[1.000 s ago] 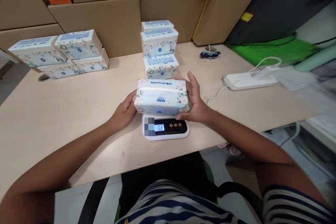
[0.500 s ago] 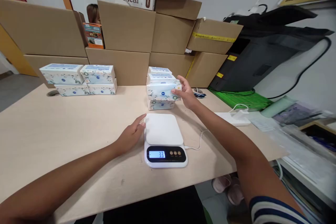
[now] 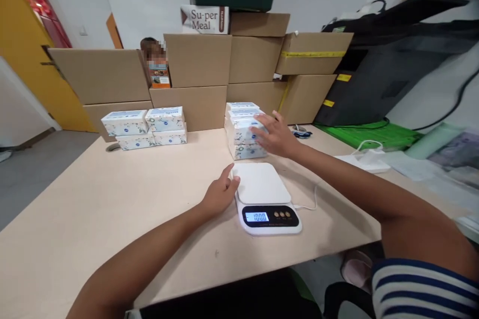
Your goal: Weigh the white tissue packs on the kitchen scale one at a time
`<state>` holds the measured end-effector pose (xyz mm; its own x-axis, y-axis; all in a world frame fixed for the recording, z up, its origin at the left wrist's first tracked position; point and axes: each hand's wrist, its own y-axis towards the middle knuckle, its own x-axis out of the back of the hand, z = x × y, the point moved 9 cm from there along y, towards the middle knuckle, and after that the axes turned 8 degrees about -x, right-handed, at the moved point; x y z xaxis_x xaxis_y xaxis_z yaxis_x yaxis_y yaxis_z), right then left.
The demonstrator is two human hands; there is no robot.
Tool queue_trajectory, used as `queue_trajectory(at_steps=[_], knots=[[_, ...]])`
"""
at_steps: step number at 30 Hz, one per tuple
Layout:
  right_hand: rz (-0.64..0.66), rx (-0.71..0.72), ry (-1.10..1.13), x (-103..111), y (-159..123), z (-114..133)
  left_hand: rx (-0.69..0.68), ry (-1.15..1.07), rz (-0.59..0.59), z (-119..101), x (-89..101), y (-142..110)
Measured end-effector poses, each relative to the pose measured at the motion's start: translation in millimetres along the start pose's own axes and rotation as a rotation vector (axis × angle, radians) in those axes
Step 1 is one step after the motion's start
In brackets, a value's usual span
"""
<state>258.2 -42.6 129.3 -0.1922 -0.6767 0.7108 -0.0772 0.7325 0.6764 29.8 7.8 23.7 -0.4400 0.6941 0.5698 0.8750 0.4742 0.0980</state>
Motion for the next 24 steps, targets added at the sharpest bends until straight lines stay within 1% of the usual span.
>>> queue_trajectory(at_steps=[2,3,4,5,7,9,11,12,14,16,18,21,24], knots=[[-0.044,0.199,-0.03,-5,12,47,-0.013,-0.004,-0.007,-1,-1.5,-2],[-0.042,0.283,-0.018,-11,22,72,-0.017,-0.009,-0.01,-2,-2.1,-4],[-0.018,0.341,0.006,-19,37,96,-0.018,-0.017,-0.014,-2,-2.6,-6],[0.028,0.37,0.04,-30,56,118,-0.018,-0.026,-0.019,-2,-2.9,-8],[0.167,0.341,0.116,-56,106,154,-0.026,-0.041,-0.026,-3,-4.0,-11],[0.279,0.236,0.187,-82,165,178,-0.049,-0.047,-0.029,-3,-6.2,-13],[0.349,0.093,0.222,-106,220,191,-0.073,-0.058,-0.023,0,-10.3,-13],[0.398,0.028,0.227,-119,242,195,-0.084,-0.06,-0.019,2,-12.8,-13],[0.496,-0.048,0.234,-144,270,202,-0.116,-0.041,-0.02,8,-17.2,-10],[0.564,-0.074,0.244,-165,281,207,-0.165,-0.001,-0.015,12,-22.3,-7],[0.579,-0.09,0.253,-181,284,209,-0.202,0.024,0.001,16,-27.6,-5],[0.574,-0.101,0.262,-196,284,207,-0.179,0.015,0.012,21,-30.8,-6],[0.598,-0.086,0.28,-206,289,203,-0.126,-0.041,0.015,18,-28.5,-9]])
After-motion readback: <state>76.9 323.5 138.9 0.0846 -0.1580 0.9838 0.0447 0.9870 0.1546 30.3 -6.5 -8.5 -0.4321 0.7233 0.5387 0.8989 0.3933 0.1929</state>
